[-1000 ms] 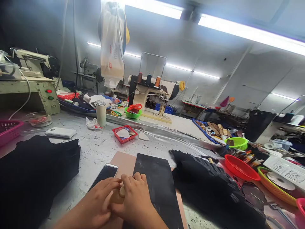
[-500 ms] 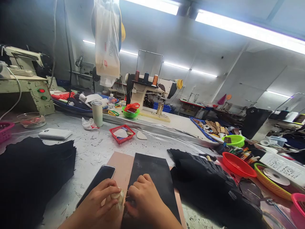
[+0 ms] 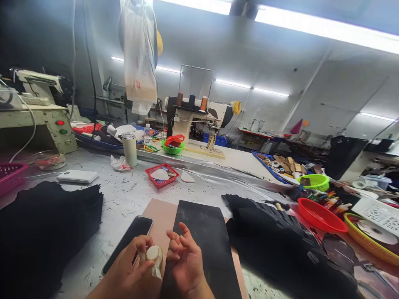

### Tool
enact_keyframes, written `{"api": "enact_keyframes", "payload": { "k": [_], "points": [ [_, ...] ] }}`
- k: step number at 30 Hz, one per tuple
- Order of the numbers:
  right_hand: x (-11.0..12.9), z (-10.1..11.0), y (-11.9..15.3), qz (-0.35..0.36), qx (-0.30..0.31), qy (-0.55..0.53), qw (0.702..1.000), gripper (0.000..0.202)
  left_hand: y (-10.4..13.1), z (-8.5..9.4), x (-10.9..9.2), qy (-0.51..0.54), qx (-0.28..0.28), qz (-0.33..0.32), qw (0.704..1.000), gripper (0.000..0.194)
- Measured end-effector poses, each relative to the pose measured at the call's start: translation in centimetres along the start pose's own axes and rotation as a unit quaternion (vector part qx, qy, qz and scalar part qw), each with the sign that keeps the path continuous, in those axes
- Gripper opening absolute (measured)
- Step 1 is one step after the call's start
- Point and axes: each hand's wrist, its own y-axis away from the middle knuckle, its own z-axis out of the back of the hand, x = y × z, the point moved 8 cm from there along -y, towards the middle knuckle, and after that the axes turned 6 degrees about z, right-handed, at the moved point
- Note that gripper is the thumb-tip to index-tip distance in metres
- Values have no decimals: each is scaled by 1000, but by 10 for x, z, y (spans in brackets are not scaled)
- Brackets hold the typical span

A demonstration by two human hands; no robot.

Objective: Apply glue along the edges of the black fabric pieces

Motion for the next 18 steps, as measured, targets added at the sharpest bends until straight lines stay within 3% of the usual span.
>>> {"api": "enact_keyframes", "payload": {
  "k": [3, 8, 13, 18],
  "points": [
    [-2, -9, -5, 18, -4, 59, 998, 53, 0, -3, 3, 1, 1, 9, 1000, 12],
    [-3, -9, -14, 128, -8, 258, 958, 43, 0, -5, 5, 8, 6, 20, 1000, 14],
    [-8, -15, -12, 109, 73, 305, 943, 47, 4, -1, 8, 25, 8, 29, 999, 12],
    [-3, -8, -10, 131, -9, 300, 945, 43, 6, 1, 7, 44, 2, 32, 999, 11]
  ]
}}
